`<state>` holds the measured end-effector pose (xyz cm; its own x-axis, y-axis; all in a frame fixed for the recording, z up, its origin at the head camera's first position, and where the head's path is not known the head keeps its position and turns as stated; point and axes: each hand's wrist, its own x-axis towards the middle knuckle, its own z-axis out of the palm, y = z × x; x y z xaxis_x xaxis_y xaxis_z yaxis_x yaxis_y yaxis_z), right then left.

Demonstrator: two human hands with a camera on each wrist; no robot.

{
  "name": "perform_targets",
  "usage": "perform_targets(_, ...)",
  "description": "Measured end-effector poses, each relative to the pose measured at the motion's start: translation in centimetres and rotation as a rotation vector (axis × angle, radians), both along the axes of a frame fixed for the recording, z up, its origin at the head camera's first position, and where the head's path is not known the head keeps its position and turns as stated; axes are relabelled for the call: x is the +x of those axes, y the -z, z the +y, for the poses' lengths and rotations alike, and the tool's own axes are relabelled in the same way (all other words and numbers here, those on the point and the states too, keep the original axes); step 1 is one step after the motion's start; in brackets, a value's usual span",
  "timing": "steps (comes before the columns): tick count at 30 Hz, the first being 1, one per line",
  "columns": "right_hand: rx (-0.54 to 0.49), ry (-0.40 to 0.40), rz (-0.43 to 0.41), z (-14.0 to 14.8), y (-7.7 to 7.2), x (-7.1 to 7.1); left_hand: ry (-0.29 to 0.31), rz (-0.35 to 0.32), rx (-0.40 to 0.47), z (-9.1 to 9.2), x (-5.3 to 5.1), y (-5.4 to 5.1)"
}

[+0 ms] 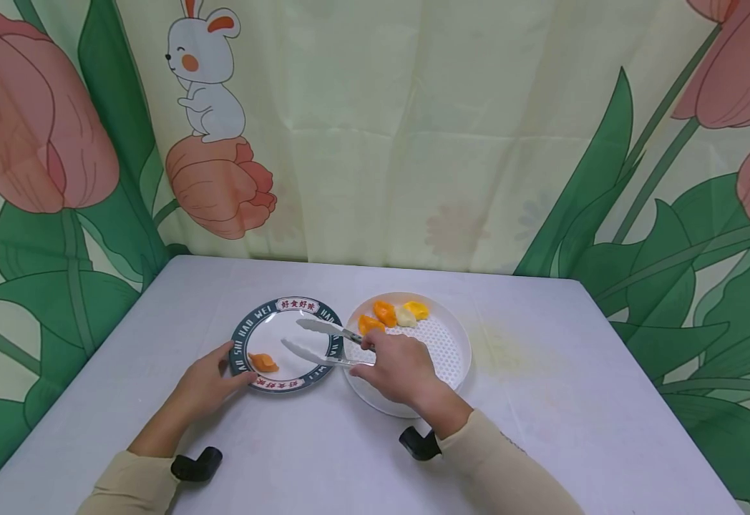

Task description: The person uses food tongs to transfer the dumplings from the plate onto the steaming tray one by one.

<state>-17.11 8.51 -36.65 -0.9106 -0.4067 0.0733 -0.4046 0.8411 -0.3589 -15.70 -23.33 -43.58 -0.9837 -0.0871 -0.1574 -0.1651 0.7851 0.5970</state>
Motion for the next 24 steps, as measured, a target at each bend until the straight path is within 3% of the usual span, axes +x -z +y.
perform_targets(24, 0.03, -0.04, -0.068, -2.6, 0.8, 0.0, 0.0, -0.002, 0.002, 0.0, 0.0, 0.0)
